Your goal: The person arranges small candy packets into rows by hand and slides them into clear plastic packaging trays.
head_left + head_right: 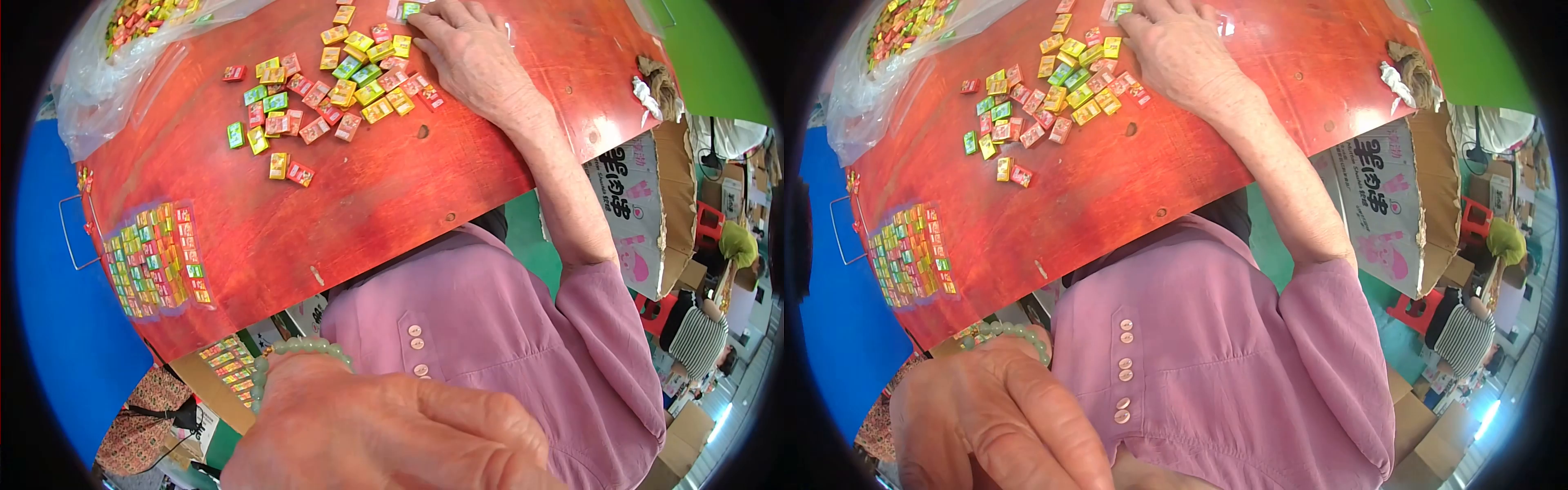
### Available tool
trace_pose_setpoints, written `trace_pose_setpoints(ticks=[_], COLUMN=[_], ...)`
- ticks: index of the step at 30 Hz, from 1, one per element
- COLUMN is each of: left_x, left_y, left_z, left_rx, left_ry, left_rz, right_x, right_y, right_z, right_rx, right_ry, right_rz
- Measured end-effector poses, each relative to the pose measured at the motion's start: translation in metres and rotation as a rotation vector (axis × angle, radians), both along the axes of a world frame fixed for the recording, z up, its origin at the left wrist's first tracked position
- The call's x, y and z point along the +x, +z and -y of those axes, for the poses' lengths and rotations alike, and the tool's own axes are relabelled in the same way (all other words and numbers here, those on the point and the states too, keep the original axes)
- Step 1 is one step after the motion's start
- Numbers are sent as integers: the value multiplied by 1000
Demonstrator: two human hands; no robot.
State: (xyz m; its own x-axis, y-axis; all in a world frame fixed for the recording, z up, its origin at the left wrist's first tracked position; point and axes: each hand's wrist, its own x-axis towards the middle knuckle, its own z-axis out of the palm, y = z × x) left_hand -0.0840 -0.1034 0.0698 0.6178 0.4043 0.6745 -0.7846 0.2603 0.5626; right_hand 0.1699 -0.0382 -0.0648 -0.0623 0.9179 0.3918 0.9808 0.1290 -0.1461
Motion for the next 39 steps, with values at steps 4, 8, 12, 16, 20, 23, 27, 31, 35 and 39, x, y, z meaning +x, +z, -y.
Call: trace_pose_setpoints(ticks=[4, 8, 12, 16, 20, 23, 27, 31, 35, 39], left_x=[0, -1, -3, -6, -9, -10, -11, -10, -6, -7], left_y=[0, 3, 5, 8, 10, 12, 15, 17, 15, 14], left_z=[3, 6, 10, 10, 10, 13, 18, 22, 22, 23], left_rx=[-6, -4, -13, 1, 11, 21, 33, 45, 65, 73], left_ry=[-14, -15, -15, -3, 20, 36, 51, 58, 56, 58], left_rz=[14, 34, 61, 62, 73, 65, 51, 41, 54, 58], right_x=[3, 6, 9, -17, -46, -44, -32, -41, -53, -60], right_y=[-3, -5, 1, 50, 96, 123, 130, 129, 130, 129], right_z=[-1, -3, 6, 39, 86, 123, 140, 140, 143, 141], right_rx=[7, -10, 106, 419, 620, 659, 732, 807, 858, 911], right_ry=[-18, -91, -49, 137, 317, 457, 514, 495, 443, 401], right_rz=[32, 56, 49, -346, -433, -402, -374, -393, -415, -454])
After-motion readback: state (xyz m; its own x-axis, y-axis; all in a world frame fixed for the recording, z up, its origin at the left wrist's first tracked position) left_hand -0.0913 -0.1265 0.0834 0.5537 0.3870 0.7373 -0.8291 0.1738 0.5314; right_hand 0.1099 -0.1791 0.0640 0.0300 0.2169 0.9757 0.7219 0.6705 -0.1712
